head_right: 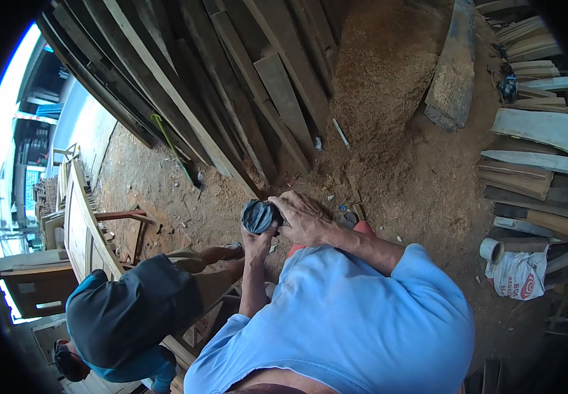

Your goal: The person holds a small black bag while standing in a woodworking shop and watching another person apply wood filler to a wooden door. The person then walks across the workshop area and reaches into a large pile of sawdust before returning to the workstation.

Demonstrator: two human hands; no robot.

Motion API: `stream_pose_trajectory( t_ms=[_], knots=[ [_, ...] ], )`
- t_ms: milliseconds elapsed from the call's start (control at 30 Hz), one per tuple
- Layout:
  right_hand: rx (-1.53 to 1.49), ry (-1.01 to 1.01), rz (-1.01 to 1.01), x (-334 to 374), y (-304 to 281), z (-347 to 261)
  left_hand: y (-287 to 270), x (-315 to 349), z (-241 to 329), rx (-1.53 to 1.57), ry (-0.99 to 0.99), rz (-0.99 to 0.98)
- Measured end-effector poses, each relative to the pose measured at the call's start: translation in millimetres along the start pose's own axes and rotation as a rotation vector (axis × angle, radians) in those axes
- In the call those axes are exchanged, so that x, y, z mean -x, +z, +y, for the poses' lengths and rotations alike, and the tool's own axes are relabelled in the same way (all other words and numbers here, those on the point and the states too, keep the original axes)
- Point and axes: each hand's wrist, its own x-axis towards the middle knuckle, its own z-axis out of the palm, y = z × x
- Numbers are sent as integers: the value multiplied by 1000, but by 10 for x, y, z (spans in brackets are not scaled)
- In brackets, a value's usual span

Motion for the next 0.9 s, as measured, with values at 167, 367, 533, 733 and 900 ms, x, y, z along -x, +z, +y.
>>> stream_pose_trajectory(
  t_ms=[167,367,533,733,900],
  knots=[
    [52,132,-33,-333,-294,370,-95,-607,62,3,114,44],
    [353,493,-307,-590,-288,1235,-176,-1200,62,28,188,-25],
    [266,472,-290,-789,-72,1651,-239,-1275,-77,-60,244,-33],
    [126,472,-437,-1048,15,1997,-104,-1127,-317,-263,177,-5],
    [112,578,-544,-1224,141,2766,253,-1119,-554,-295,67,116]
  ],
)
